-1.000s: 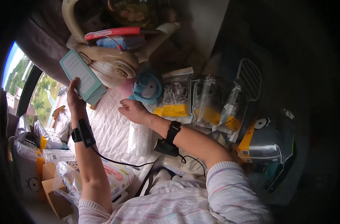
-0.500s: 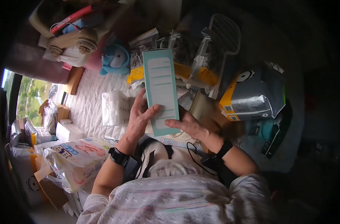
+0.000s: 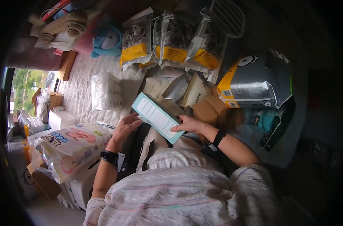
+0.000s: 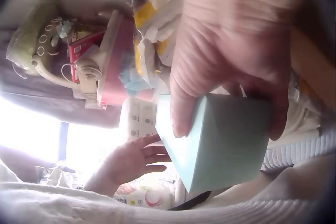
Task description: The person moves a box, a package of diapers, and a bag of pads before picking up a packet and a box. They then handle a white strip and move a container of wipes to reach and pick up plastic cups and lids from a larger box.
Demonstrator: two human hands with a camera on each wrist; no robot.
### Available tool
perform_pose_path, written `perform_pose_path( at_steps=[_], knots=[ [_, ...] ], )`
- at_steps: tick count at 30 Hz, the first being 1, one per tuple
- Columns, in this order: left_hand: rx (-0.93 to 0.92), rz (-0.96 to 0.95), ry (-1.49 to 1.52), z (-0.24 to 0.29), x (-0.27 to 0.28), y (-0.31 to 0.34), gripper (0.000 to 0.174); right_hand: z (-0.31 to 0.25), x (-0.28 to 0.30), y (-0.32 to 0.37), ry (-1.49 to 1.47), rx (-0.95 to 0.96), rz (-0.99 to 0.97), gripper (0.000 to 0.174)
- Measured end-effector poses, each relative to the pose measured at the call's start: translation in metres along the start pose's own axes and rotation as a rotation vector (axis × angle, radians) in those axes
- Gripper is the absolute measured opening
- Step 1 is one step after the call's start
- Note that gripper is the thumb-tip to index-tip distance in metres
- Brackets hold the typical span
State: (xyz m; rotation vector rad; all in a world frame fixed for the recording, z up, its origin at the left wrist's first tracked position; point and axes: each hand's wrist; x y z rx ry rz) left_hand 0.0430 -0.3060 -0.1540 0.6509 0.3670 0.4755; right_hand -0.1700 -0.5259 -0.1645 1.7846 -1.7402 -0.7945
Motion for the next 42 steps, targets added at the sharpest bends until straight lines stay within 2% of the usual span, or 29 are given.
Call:
perform_pose_path(
  at_steps=[4, 5, 8, 9, 10, 11, 12, 13, 14, 16, 17, 18, 20, 21, 22, 24, 25, 27, 28, 30, 31, 33, 37, 39, 40, 42],
  knots=[
    [0.078, 0.007, 0.124, -0.002, -0.021, 0.001, 0.079, 0.004, -0.008, -0.018, -0.055, 0.050, 0.006, 0.075],
    [0.105, -0.032, 0.169, 0.005, -0.026, 0.000, 0.079, -0.002, -0.008, -0.019, -0.101, 0.106, -0.075, 0.079],
    [0.107, 0.045, 0.308, 0.005, -0.042, -0.022, 0.070, -0.024, -0.015, -0.028, -0.095, -0.011, -0.052, 0.082],
    [0.063, -0.005, 0.413, 0.006, -0.044, -0.032, 0.074, -0.027, -0.014, -0.034, -0.041, 0.003, -0.054, 0.079],
    [0.035, 0.027, 0.406, 0.003, -0.043, -0.045, 0.082, -0.027, -0.014, -0.039, 0.012, 0.017, -0.058, 0.076],
    [0.004, 0.054, 0.406, 0.000, -0.040, -0.056, 0.084, -0.006, -0.020, -0.054, 0.059, 0.103, 0.100, 0.076],
    [-0.027, 0.081, 0.406, 0.002, -0.040, -0.064, 0.087, -0.004, -0.017, -0.048, 0.045, 0.093, 0.114, 0.076],
    [-0.021, 0.187, 0.344, 0.005, -0.040, -0.071, 0.091, -0.002, -0.010, -0.041, 0.304, 0.154, 0.132, 0.075],
    [-0.011, 0.169, 0.339, 0.006, -0.041, -0.080, 0.091, 0.001, -0.003, -0.031, 0.567, 0.210, 0.146, 0.074],
    [-0.146, 0.204, 0.261, -0.001, -0.038, -0.099, 0.091, 0.017, 0.003, 0.010, 0.358, 0.209, 0.187, 0.063],
    [-0.208, 0.210, 0.209, -0.014, -0.032, -0.115, 0.083, 0.021, 0.008, 0.035, 0.308, 0.186, 0.190, 0.057],
    [-0.200, 0.203, 0.209, -0.022, -0.027, -0.125, 0.083, 0.026, 0.011, 0.059, 0.307, 0.137, 0.287, 0.051],
    [-0.191, 0.057, 0.215, -0.030, -0.022, -0.135, 0.073, 0.042, 0.013, 0.093, 0.332, 0.054, 0.531, 0.043],
    [-0.188, 0.101, 0.198, -0.031, -0.025, -0.132, 0.066, 0.051, 0.012, 0.104, 0.357, 0.020, 0.680, 0.041],
    [-0.186, 0.102, 0.196, -0.032, -0.026, -0.129, 0.066, 0.061, 0.010, 0.108, 0.396, -0.009, 0.836, 0.040],
    [-0.195, 0.074, 0.123, -0.033, -0.024, -0.122, 0.071, 0.076, 0.009, 0.111, 0.528, -0.108, 0.952, 0.055],
    [-0.195, 0.075, 0.116, -0.040, -0.019, -0.122, 0.071, 0.086, 0.006, 0.104, 0.522, -0.105, 0.953, 0.055],
    [-0.086, 0.178, -0.024, -0.045, -0.013, -0.117, 0.073, 0.100, -0.002, 0.089, 0.650, -0.224, 0.889, 0.072],
    [-0.086, 0.182, -0.028, -0.044, -0.013, -0.113, 0.073, 0.100, -0.005, 0.084, 0.647, -0.219, 0.887, 0.072],
    [-0.027, 0.272, -0.072, -0.041, -0.015, -0.102, 0.083, 0.096, -0.006, 0.072, 0.633, -0.299, 0.852, 0.092],
    [-0.027, 0.282, -0.067, -0.041, -0.015, -0.097, 0.083, 0.097, -0.007, 0.064, 0.639, -0.293, 0.845, 0.092],
    [-0.033, 0.222, -0.049, -0.039, -0.014, -0.089, 0.086, 0.102, -0.010, 0.047, 0.699, -0.221, 0.959, 0.102],
    [-0.038, 0.234, -0.044, -0.034, -0.015, -0.073, 0.083, 0.100, -0.015, 0.030, 0.689, -0.193, 1.025, 0.100],
    [-0.111, 0.317, 0.008, -0.032, -0.016, -0.066, 0.064, 0.099, -0.010, 0.035, 0.531, -0.237, 1.029, 0.087],
    [-0.113, 0.321, 0.017, -0.033, -0.013, -0.063, 0.064, 0.099, -0.006, 0.041, 0.540, -0.234, 1.027, 0.087],
    [-0.094, 0.263, -0.017, -0.033, 0.002, -0.056, 0.056, 0.093, 0.003, 0.054, 0.519, -0.166, 0.968, 0.072]
  ],
)
Point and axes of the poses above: each hand's wrist, its own y-axis away from the middle knuckle, its own x-axis out of the back of the hand, z = x × y, and after that the axes turned 13 degrees about y, right-handed
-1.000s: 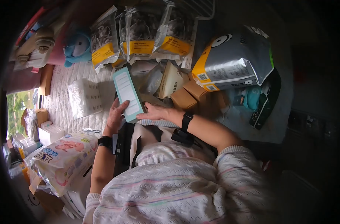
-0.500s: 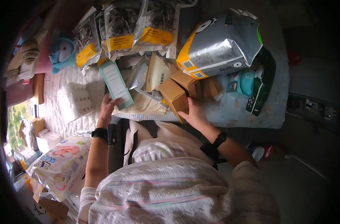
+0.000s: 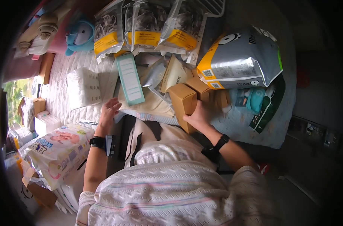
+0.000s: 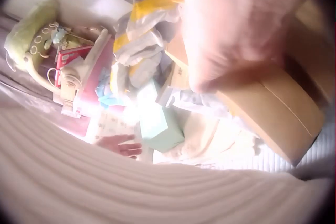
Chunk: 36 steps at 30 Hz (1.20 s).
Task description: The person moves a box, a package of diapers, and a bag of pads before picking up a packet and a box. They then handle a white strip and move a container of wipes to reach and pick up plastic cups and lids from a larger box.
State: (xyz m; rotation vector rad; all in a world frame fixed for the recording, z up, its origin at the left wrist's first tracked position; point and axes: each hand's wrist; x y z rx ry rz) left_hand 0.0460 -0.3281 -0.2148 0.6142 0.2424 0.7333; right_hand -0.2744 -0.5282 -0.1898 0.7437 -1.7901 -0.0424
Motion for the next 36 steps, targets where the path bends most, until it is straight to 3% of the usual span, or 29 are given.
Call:
perform_pose_path(
  at_steps=[1, 4, 6, 8, 10, 11, 13, 15, 17, 18, 20, 22, 26, 29, 31, 33, 35, 36],
  knots=[
    [-0.004, 0.011, 0.006, 0.008, 0.001, 0.007, 0.056, -0.011, 0.021, 0.002, 0.018, 0.048, -0.058, 0.062],
    [0.036, -0.109, 0.033, 0.033, 0.002, 0.025, 0.050, -0.022, 0.045, 0.008, -0.120, 0.240, -0.066, 0.061],
    [0.031, -0.289, 0.025, 0.040, 0.001, 0.029, 0.049, -0.046, 0.067, 0.003, -0.235, 0.274, -0.234, 0.063],
    [-0.041, -0.471, 0.014, 0.057, -0.005, 0.036, 0.056, -0.096, 0.094, -0.004, -0.428, 0.388, -0.375, 0.060],
    [-0.062, -0.469, -0.001, 0.068, -0.005, 0.038, 0.067, -0.121, 0.100, -0.014, -0.489, 0.384, -0.475, 0.063],
    [-0.103, -0.527, 0.048, 0.069, -0.015, 0.038, 0.070, -0.132, 0.103, -0.018, -0.489, 0.405, -0.484, 0.063],
    [-0.127, -0.647, 0.286, 0.096, -0.018, 0.047, 0.070, -0.166, 0.107, -0.032, -0.847, 0.539, -0.607, 0.064],
    [-0.178, -0.659, 0.433, 0.124, -0.013, 0.061, 0.068, -0.202, 0.111, -0.045, -0.835, 0.576, -0.605, 0.062],
    [-0.246, -0.443, 0.594, 0.141, -0.002, 0.069, 0.065, -0.236, 0.106, -0.058, -0.809, 0.661, -0.566, 0.057],
    [-0.259, -0.431, 0.597, 0.146, 0.006, 0.071, 0.065, -0.256, 0.101, -0.061, -0.803, 0.677, -0.574, 0.057],
    [-0.323, -0.185, 0.692, 0.154, 0.025, 0.075, 0.062, -0.299, 0.088, -0.061, -0.742, 0.773, -0.444, 0.055],
    [-0.404, -0.022, 0.783, 0.162, 0.044, 0.075, 0.055, -0.341, 0.074, -0.060, -0.668, 0.986, -0.368, 0.053],
    [-0.466, 0.166, 0.995, 0.162, 0.109, 0.061, 0.046, -0.399, 0.049, -0.072, -0.413, 1.159, -0.356, 0.055],
    [-0.650, 0.235, 1.440, 0.152, 0.163, 0.015, 0.042, -0.448, 0.043, -0.095, -0.201, 1.321, -0.283, 0.053],
    [-0.625, 0.311, 1.545, 0.147, 0.199, -0.013, 0.051, -0.487, 0.044, -0.109, -0.124, 1.457, -0.070, 0.042],
    [-0.608, 0.319, 1.620, 0.146, 0.225, -0.040, 0.053, -0.530, 0.042, -0.124, -0.080, 1.501, 0.004, 0.039],
    [-0.348, 0.640, 1.581, 0.145, 0.248, -0.067, 0.055, -0.568, 0.036, -0.136, -0.035, 1.542, 0.075, 0.036],
    [-0.408, 0.625, 1.633, 0.138, 0.261, -0.089, 0.054, -0.586, 0.033, -0.141, 0.064, 1.545, 0.119, 0.036]
  ],
)
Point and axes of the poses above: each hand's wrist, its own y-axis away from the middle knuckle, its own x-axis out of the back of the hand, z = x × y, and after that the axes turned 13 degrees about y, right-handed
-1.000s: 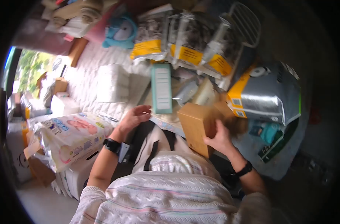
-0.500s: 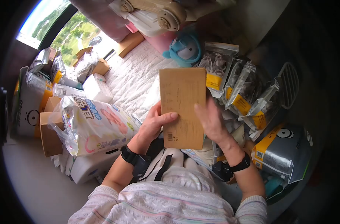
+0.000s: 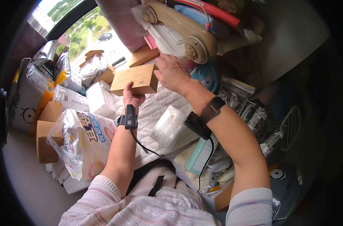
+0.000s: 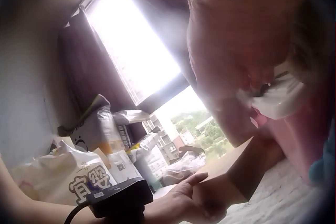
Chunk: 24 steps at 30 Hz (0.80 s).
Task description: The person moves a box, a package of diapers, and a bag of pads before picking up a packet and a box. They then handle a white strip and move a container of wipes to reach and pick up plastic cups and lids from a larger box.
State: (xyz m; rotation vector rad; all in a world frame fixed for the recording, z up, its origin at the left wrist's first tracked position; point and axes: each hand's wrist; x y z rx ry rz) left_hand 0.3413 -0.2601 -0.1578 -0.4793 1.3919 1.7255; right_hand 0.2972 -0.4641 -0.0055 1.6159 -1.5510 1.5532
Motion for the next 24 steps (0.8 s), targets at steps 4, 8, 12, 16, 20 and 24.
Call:
perform_pose_path(
  at_steps=[4, 8, 12, 16, 20, 24],
  knots=[
    [-0.045, 0.136, -0.019, 0.000, -0.016, -0.043, 0.050, 0.023, -0.037, -0.049, 0.277, 0.056, 0.065, 0.026],
    [-0.070, 0.200, -0.090, 0.009, -0.022, -0.100, 0.053, 0.051, -0.078, -0.081, 0.376, -0.034, -0.046, 0.025],
    [-0.124, 0.178, -0.096, 0.014, -0.043, -0.143, 0.054, 0.074, -0.102, -0.090, 0.504, -0.038, -0.024, 0.029],
    [-0.148, 0.193, -0.094, 0.017, -0.064, -0.187, 0.056, 0.071, -0.100, -0.088, 0.568, 0.000, -0.048, 0.035],
    [-0.148, 0.100, -0.051, 0.012, -0.090, -0.212, 0.051, 0.076, -0.105, -0.087, 0.597, 0.057, 0.003, 0.036],
    [-0.070, -0.037, -0.180, 0.009, -0.084, -0.260, 0.047, 0.076, -0.103, -0.087, 0.599, 0.076, 0.007, 0.036]
  ],
)
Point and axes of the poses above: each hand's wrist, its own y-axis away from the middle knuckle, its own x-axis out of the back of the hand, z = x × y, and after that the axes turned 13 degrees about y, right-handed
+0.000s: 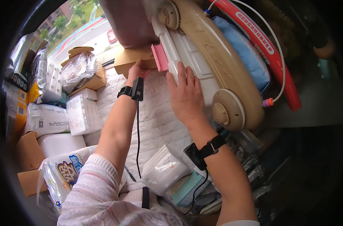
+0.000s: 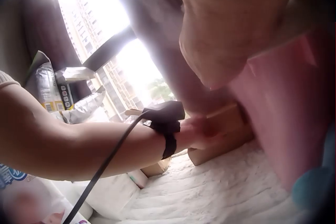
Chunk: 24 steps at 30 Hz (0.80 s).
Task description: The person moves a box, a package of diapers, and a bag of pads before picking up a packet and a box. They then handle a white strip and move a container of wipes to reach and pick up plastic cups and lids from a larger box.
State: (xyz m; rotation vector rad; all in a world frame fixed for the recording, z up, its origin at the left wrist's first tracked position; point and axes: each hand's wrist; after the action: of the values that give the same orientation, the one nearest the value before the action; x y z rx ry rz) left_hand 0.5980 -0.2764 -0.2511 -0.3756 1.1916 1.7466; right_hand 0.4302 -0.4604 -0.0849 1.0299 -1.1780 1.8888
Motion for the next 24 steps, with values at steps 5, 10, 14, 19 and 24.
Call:
perform_pose_path(
  at_steps=[5, 10, 14, 19, 24],
  knots=[
    [-0.121, -0.227, -0.628, 0.009, 0.018, -0.010, 0.054, 0.000, -0.001, 0.000, -0.022, -0.002, 0.035, 0.036],
    [-0.173, 0.406, -0.438, 0.037, 0.032, 0.002, 0.066, 0.001, 0.002, 0.000, -0.047, -0.001, 0.027, 0.037],
    [-0.429, 0.570, -0.411, 0.053, 0.048, -0.014, 0.064, 0.001, 0.002, 0.000, -0.023, -0.011, 0.031, 0.039],
    [-0.250, 0.202, -0.207, 0.061, 0.046, -0.010, 0.041, -0.001, 0.004, -0.002, -0.049, -0.005, 0.035, 0.035],
    [-0.315, 0.313, -0.095, 0.053, 0.029, -0.004, 0.032, 0.000, 0.006, -0.002, -0.053, -0.004, 0.029, 0.035]
  ],
)
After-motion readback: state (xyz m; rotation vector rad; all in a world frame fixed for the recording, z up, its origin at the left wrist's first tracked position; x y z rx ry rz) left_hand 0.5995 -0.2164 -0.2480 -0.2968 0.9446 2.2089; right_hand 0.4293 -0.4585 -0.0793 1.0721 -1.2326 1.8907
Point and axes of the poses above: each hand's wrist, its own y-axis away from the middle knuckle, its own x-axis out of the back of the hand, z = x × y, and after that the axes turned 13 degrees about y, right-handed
